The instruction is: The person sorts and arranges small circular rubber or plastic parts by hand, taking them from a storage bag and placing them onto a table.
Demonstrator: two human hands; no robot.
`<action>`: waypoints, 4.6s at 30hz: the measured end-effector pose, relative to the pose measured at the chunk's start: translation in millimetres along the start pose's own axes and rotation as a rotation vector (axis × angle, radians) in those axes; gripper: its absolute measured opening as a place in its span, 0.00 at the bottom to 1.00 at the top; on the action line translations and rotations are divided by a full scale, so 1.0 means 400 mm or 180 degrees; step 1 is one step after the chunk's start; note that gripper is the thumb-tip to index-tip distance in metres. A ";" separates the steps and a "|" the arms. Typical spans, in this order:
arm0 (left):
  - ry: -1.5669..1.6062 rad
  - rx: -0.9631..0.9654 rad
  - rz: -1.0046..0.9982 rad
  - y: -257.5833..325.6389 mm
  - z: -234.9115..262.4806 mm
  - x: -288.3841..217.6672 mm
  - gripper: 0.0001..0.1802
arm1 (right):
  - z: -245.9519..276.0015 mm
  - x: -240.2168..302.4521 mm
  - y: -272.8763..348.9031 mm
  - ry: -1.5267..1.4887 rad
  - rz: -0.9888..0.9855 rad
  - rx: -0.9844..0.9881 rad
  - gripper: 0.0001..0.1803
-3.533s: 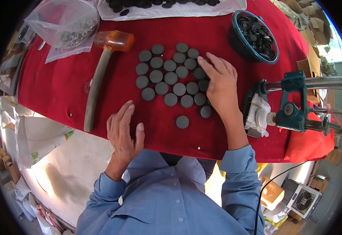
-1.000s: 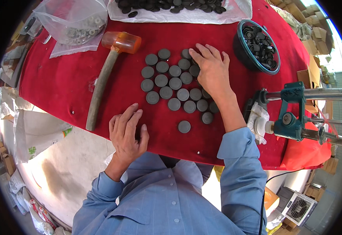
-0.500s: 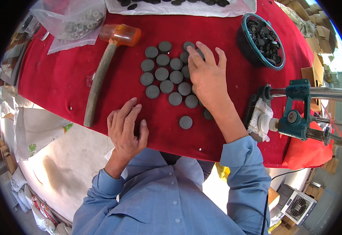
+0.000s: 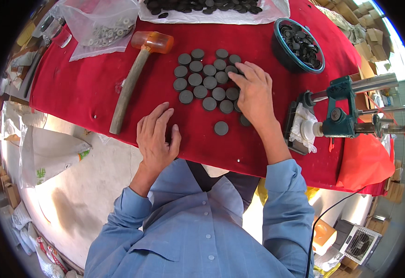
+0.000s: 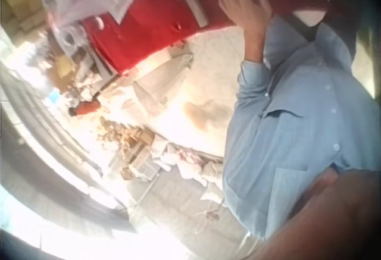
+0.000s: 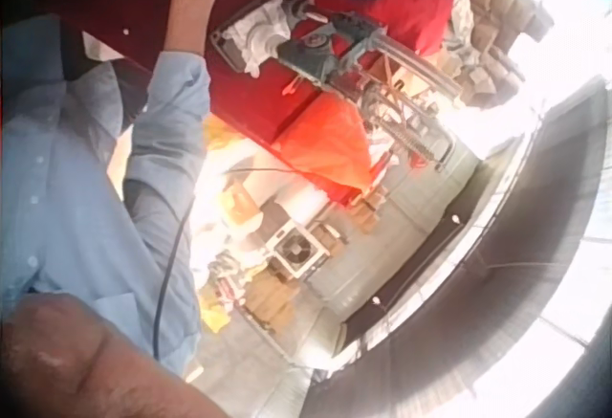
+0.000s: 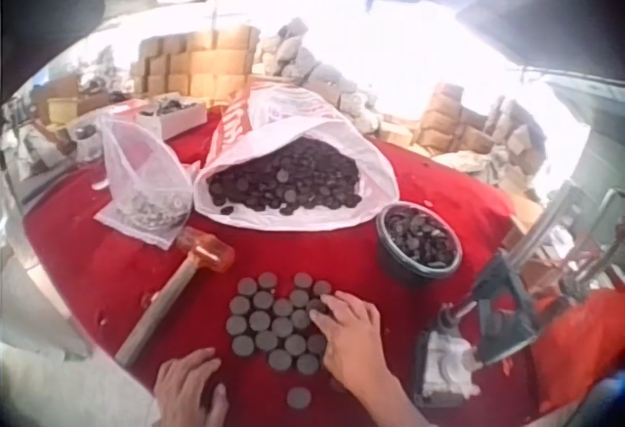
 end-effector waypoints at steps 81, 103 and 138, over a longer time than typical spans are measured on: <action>0.0146 0.1110 -0.0752 -0.079 -0.070 -0.084 0.32 | 0.175 -0.050 0.440 -0.0754 -0.1642 -0.0290 0.31; 0.0025 0.1789 -0.0887 -0.024 -0.052 -0.161 0.36 | 0.163 -0.031 0.450 -0.0443 -0.1727 -0.0284 0.29; -0.0125 0.1465 -0.0514 -0.149 -0.108 0.073 0.56 | 0.080 -0.091 0.133 -0.1598 -0.1874 -0.0106 0.20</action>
Point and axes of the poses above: each hand's wrist, its own y-axis away from the middle knuckle, its own z-axis out of the back of the hand, x = y × z, the point moved 2 cm from there along -y, towards the middle knuckle, and after that the axes turned 15 degrees about -z, right-handed, at the moved point
